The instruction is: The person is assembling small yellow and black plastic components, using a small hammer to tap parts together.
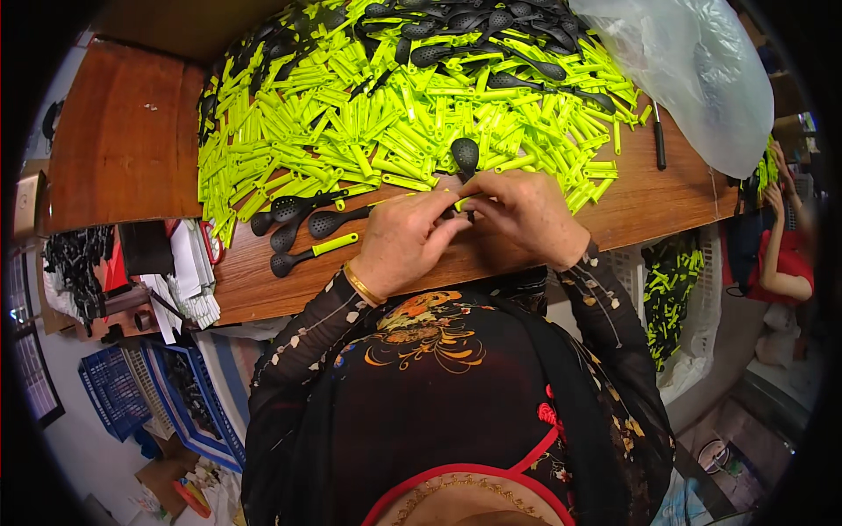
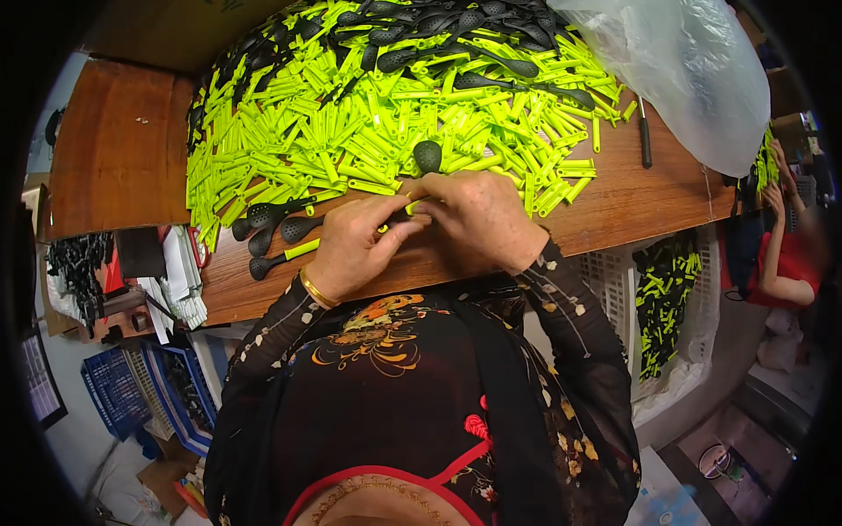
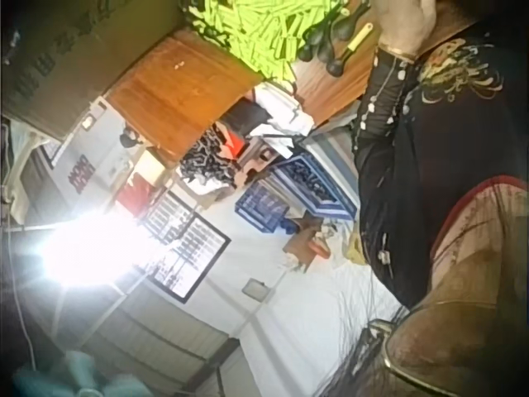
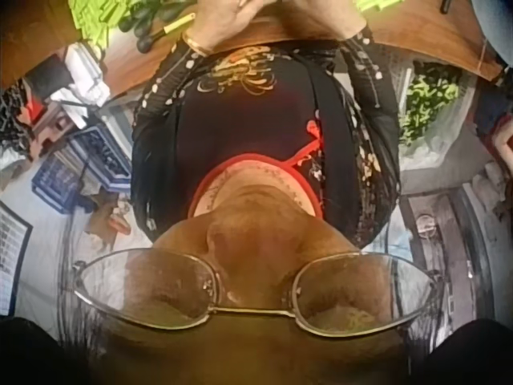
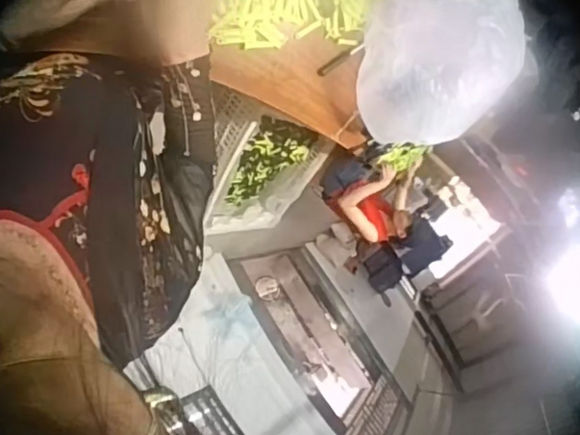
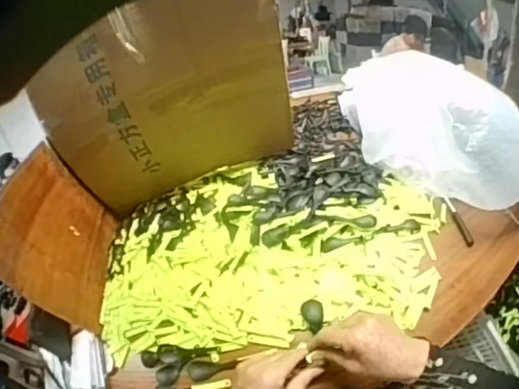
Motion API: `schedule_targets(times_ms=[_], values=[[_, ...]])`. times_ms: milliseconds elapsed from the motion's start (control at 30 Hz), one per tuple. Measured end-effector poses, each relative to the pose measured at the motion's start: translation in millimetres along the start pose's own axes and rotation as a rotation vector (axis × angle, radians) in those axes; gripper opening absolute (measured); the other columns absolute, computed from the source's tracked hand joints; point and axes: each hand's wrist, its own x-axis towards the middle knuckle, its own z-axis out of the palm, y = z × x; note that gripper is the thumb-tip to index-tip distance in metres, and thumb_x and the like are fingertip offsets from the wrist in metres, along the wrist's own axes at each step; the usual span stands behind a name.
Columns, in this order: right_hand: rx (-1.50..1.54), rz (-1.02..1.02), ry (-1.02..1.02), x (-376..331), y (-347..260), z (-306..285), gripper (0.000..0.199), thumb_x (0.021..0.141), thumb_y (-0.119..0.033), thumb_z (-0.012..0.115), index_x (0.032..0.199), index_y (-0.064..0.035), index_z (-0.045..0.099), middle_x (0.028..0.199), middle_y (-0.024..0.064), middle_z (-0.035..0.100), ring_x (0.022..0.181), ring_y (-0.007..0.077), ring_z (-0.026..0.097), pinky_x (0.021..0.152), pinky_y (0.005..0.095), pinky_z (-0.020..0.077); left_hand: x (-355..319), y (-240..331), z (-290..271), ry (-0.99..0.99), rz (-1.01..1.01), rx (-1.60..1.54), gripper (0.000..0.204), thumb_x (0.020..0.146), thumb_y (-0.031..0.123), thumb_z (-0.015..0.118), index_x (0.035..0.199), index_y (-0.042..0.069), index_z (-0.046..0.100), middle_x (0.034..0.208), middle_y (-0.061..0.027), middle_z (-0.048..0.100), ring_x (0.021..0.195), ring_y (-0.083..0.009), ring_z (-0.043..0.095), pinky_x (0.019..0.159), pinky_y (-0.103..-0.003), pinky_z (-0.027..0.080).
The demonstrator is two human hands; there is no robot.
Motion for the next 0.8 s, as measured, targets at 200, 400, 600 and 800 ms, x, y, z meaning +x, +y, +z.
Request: schedule_targets(times_ms=[200,400,600,800], values=[[0.062,-0.014,-0.122,-14,3,18,0.015,0.094,-0.022,0.08,0.105,-0.0105,0.077,0.091,0.0126,0.075,0.087,0.0325,0.074,0.072,0.044,0.0565,-18,-8,-9,-0.114,0.005,0.087,0.021,0.094,0.026,0.08,0.103,0.007,0.078,0.091,-0.0108,0.077,0.078,-0.0313,0.073,0.068,-0.042,0.054],[-0.01,0.043,-0.036,-10,43,15,0.018,0.096,-0.026,0.079,0.108,-0.0124,0.079,0.096,0.0087,0.077,0.09,0.0316,0.074,0.077,0.0432,0.0575,-53,-26,-18,-0.183,-0.056,0.294,0.017,0.09,0.016,0.08,0.107,0.011,0.079,0.104,-0.0045,0.076,0.108,-0.0269,0.068,0.097,-0.044,0.046],[-0.123,0.024,0.039,2,45,50,0.011,0.094,-0.017,0.077,0.101,-0.0102,0.074,0.094,0.0107,0.073,0.092,0.0342,0.07,0.08,0.0459,0.0556,-32,-41,-20,0.005,-0.025,0.534,0.042,0.088,0.008,0.075,0.13,0.012,0.074,0.134,-0.0077,0.067,0.138,-0.0321,0.054,0.118,-0.056,0.034],[0.129,-0.167,0.034,-20,22,48,0.029,0.089,-0.001,0.073,0.118,-0.0044,0.075,0.109,0.0177,0.074,0.103,0.0393,0.071,0.09,0.0455,0.0579,12,16,-10,-0.181,0.247,0.396,0.086,0.085,0.014,0.082,0.164,0.013,0.046,0.141,-0.0081,0.067,0.14,-0.0338,0.056,0.118,-0.059,0.038]])
